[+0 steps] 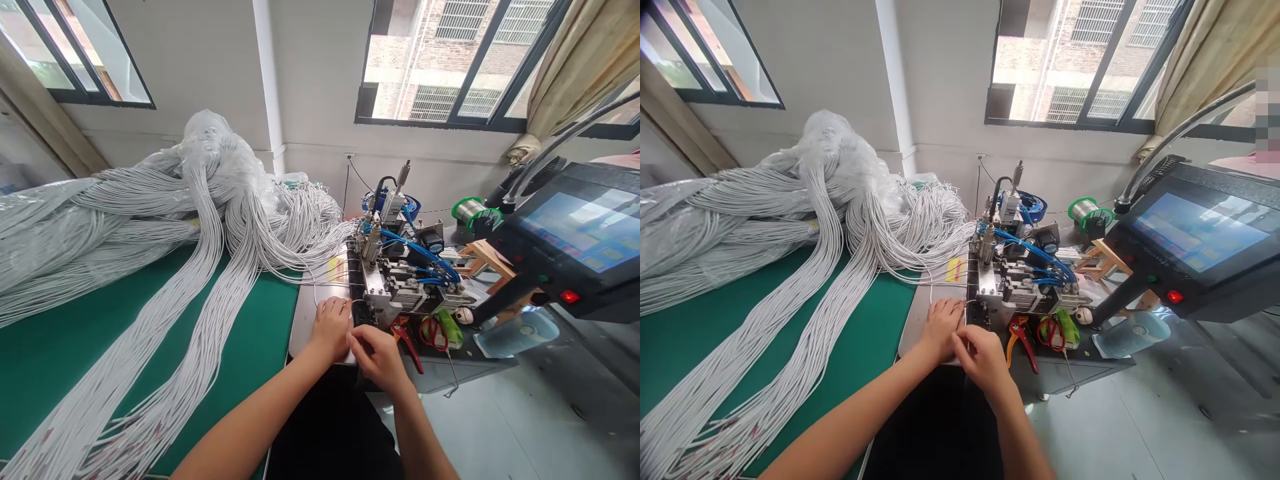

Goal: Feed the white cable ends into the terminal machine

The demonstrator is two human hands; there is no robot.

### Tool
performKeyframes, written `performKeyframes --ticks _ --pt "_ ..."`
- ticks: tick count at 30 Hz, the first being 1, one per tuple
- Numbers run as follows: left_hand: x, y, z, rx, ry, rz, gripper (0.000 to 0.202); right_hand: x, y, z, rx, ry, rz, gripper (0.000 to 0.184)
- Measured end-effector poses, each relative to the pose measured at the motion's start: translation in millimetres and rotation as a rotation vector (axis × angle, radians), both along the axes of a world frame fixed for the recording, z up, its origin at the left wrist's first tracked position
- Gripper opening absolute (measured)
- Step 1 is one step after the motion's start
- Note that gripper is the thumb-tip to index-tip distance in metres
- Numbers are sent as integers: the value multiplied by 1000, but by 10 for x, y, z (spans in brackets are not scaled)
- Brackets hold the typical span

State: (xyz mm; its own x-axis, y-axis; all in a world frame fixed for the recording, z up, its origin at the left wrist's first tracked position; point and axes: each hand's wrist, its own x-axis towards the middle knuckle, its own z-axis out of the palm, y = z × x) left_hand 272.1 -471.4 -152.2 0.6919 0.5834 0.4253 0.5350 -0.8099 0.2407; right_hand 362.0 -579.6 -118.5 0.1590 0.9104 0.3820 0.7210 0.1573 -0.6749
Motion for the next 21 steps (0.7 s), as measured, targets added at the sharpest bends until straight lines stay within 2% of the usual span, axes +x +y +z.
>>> performKeyframes --ticks 6,8,11,13,16,18,21 --pt "48 66 -74 -34 2 4 34 -12 70 -103 -22 -74 113 22" --pt "39 102 -40 -52 -13 19 33 23 58 -138 -5 -71 118 21" --pt "25 267 114 -39 4 60 31 64 31 -177 48 -78 119 19" --pt "56 488 259 0 45 101 33 67 23 -201 96 -88 120 18" --pt "225 966 457 41 125 159 42 43 46 -265 207 -128 115 15" --pt "420 1313 541 51 168 208 48 28 80 -333 294 -167 101 14" --pt "771 1746 590 24 248 245 59 47 119 -432 384 -173 63 17"
